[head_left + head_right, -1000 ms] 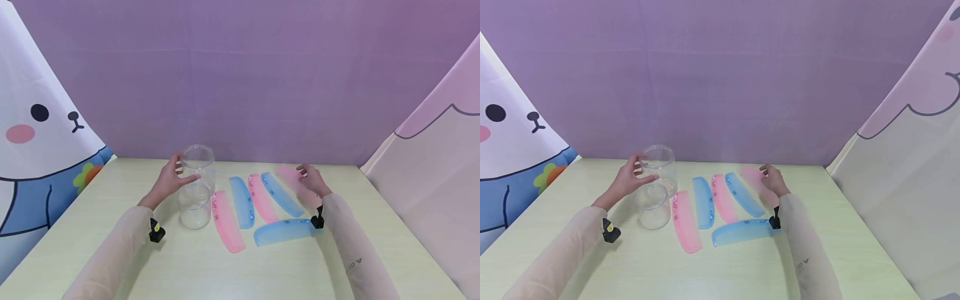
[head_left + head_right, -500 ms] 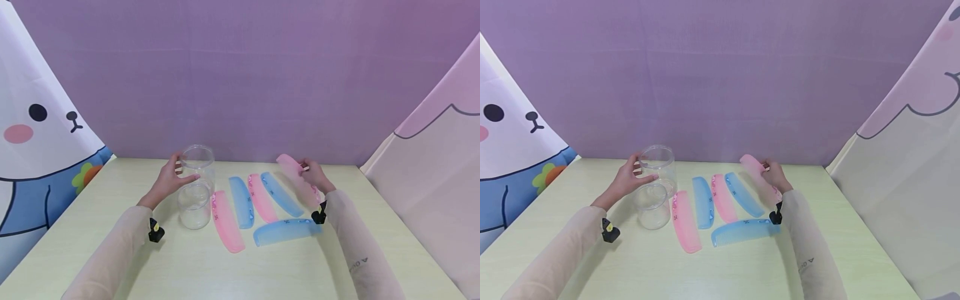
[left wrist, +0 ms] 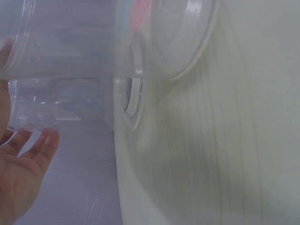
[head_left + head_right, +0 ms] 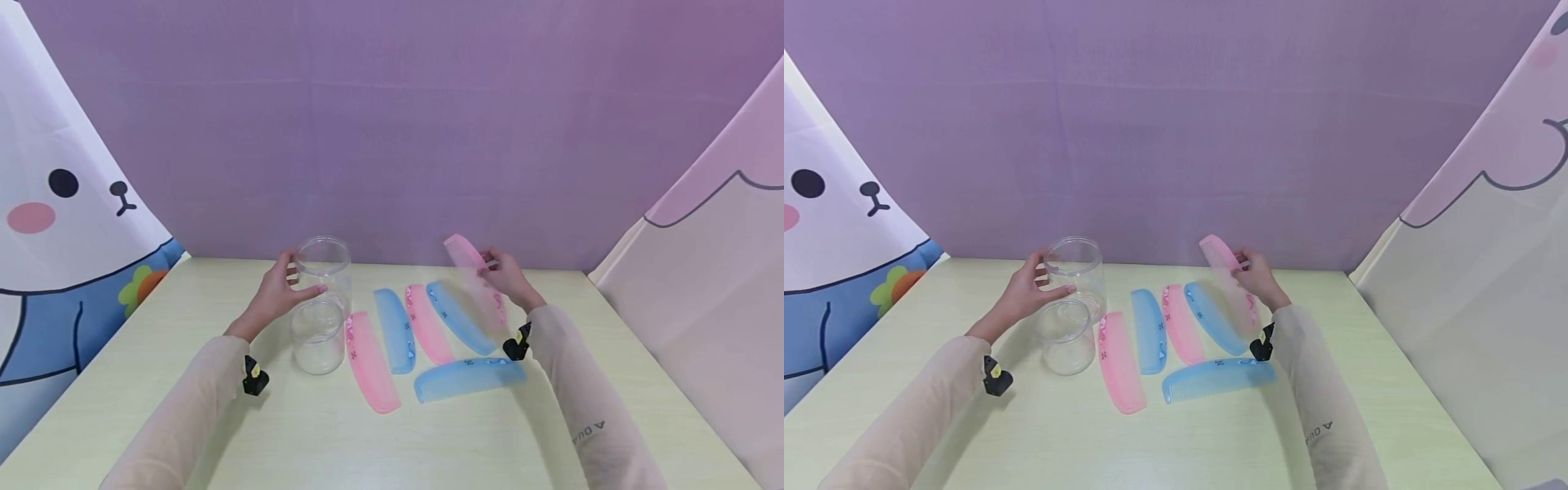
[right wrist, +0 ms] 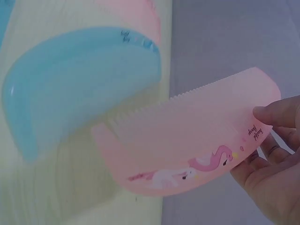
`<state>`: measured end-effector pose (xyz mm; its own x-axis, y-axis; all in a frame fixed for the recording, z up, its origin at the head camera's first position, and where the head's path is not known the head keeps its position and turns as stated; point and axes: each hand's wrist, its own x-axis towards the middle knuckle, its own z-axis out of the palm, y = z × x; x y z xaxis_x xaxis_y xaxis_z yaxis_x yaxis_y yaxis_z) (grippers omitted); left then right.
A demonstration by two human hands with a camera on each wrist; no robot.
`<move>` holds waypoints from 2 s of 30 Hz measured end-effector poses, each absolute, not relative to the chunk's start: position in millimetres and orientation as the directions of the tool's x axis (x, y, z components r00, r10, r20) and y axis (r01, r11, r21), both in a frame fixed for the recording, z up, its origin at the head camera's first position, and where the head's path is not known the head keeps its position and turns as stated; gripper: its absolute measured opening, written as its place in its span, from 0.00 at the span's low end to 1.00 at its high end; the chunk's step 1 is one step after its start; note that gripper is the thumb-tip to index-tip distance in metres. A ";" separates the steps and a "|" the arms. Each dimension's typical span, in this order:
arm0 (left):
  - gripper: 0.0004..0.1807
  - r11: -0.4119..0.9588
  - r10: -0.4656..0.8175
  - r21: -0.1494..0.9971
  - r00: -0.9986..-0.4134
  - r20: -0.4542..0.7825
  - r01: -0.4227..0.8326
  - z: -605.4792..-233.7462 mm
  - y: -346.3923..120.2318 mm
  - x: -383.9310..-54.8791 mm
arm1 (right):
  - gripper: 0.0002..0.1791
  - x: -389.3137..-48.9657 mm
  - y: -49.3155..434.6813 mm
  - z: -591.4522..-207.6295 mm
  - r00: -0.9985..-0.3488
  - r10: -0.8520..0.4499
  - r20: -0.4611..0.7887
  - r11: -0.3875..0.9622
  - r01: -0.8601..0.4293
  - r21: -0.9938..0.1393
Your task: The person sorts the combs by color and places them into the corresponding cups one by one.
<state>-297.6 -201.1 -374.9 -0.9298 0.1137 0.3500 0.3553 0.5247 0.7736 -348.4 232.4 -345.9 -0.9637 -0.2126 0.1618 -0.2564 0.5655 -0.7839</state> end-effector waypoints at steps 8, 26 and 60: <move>0.53 0.533 0.114 0.774 -0.936 0.334 0.341 -374.6 -201.2 -297.9 | 0.21 -342.8 210.0 -336.6 -0.961 -0.211 0.179 0.492 -0.262 -0.830; 0.53 0.538 0.105 0.779 -0.942 0.319 0.324 -373.5 -200.9 -297.0 | 0.22 -336.6 156.3 -335.4 -0.938 -0.250 0.239 0.318 -0.312 -0.895; 0.53 0.541 0.111 0.774 -0.941 0.321 0.328 -374.5 -201.6 -297.3 | 0.22 -335.7 69.0 -296.5 -0.905 -0.222 0.362 0.151 -0.398 -0.905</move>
<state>-297.3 -201.6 -374.5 -0.9406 0.1114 0.3207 0.3281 0.5413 0.7742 -335.7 69.0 -296.5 -0.9054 -0.2225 0.3616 -0.3984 0.1510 -0.9047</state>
